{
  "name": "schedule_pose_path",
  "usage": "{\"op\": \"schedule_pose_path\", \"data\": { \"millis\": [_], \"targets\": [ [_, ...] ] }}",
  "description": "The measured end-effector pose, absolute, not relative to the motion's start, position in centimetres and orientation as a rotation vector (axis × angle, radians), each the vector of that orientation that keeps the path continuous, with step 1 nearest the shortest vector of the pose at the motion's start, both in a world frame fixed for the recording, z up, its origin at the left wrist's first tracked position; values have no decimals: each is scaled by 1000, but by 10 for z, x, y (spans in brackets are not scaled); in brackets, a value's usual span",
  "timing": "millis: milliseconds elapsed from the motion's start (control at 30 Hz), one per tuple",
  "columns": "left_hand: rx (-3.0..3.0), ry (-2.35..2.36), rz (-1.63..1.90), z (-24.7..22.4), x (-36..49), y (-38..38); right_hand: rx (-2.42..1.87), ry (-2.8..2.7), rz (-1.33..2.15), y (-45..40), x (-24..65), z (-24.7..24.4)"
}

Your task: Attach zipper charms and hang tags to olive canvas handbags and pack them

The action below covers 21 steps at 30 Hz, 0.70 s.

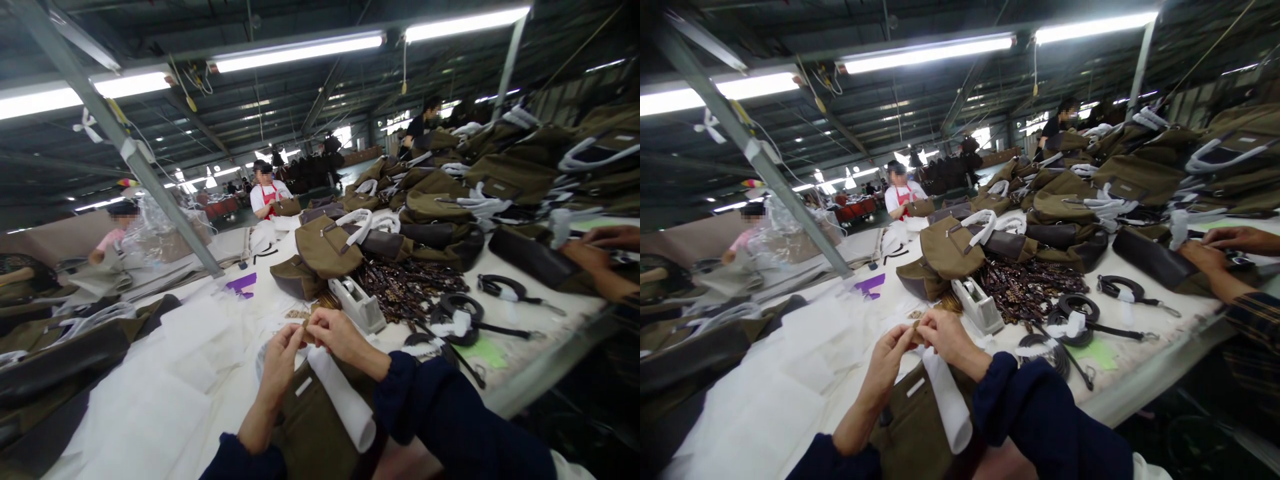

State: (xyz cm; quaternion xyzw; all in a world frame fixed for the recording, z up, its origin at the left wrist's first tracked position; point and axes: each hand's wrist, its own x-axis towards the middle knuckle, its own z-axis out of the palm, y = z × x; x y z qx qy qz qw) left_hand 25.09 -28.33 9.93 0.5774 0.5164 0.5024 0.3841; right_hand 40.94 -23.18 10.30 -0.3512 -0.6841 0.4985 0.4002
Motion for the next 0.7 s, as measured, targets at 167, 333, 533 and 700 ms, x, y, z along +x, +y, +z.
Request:
{"op": "schedule_pose_path", "data": {
  "millis": [167,333,533,700],
  "targets": [
    [1472,1300,1271,102,251,-286,-891,-1778,1278,-234,408,107],
    [1520,1385,1276,112,242,-290,-832,-1806,1400,-231,412,109],
    [1745,1607,1243,149,219,-309,-733,-1856,1365,-220,436,121],
    [1950,1492,1121,189,232,-326,-520,-1970,1488,-235,429,146]
  ]
}}
